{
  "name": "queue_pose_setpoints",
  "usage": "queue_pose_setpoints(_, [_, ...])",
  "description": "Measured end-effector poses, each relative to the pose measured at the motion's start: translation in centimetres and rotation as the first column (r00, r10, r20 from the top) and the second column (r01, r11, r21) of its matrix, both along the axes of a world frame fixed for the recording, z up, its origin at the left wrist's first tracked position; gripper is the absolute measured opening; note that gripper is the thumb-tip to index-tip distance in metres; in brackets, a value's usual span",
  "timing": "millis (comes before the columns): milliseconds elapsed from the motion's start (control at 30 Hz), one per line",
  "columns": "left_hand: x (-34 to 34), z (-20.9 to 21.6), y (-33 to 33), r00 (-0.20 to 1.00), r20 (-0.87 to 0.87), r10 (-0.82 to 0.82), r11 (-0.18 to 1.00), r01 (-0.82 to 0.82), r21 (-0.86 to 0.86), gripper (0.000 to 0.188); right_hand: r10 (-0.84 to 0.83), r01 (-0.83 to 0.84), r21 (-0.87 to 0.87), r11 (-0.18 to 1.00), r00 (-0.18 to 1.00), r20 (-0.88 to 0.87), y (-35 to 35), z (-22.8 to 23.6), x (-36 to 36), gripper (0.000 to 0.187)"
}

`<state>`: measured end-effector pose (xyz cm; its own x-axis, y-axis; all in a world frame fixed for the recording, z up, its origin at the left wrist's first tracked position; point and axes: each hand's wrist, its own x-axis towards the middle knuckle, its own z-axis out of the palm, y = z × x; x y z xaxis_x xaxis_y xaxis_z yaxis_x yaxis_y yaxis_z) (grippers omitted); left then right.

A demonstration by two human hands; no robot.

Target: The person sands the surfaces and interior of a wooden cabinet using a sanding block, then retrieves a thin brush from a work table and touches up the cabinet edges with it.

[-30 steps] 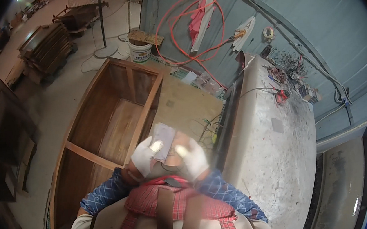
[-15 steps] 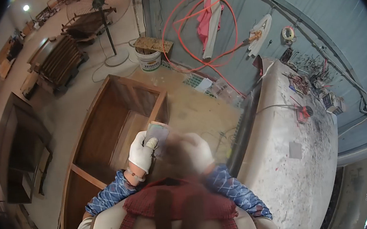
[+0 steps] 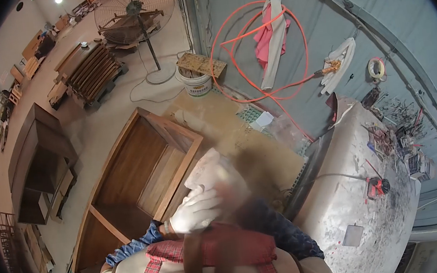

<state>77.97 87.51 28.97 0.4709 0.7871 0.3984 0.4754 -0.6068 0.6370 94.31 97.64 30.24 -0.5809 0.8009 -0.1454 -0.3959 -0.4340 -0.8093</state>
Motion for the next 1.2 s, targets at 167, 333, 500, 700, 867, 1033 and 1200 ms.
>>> queue_pose_setpoints(167, [-0.4,-0.1,6.5,0.718,-0.676,-0.168,0.984,0.080,-0.159,0.025,-0.121,-0.001,0.359,0.933,0.941,0.316,6.9,-4.3,-1.3,0.036])
queue_pose_setpoints(333, [-3.3,-3.0,11.8,0.980,0.180,0.081,0.941,-0.015,-0.339,0.024,-0.152,-0.085,0.411,0.907,0.846,0.512,14.2,-8.9,-1.3,0.051])
queue_pose_setpoints(500, [-7.6,-9.6,16.6,0.771,0.401,0.495,0.814,-0.249,-0.525,0.019,-0.299,-0.446,0.606,0.659,0.584,0.755,21.4,-10.0,0.3,0.031])
queue_pose_setpoints(700, [-15.4,-14.3,21.0,0.147,0.295,0.944,0.330,-0.436,-0.837,0.023,0.182,-0.326,0.084,0.942,0.703,0.688,28.8,-11.9,-6.3,0.036])
queue_pose_setpoints(867, [-23.5,-19.2,22.1,-0.090,0.107,0.990,0.014,-0.700,-0.714,0.021,0.302,-0.484,0.074,0.872,0.652,0.696,32.1,-15.7,-15.5,0.036])
queue_pose_setpoints(1033, [-28.2,-21.9,25.1,-0.293,0.143,0.945,-0.129,-0.739,-0.661,0.025,0.192,-0.496,0.359,0.790,0.758,0.624,36.3,-21.0,-22.7,0.031])
queue_pose_setpoints(1200, [-33.3,-25.6,28.7,-0.228,-0.027,0.973,-0.216,-0.868,-0.448,0.026,-0.134,-0.490,0.591,0.641,0.686,0.715,39.7,-28.8,-28.2,0.024])
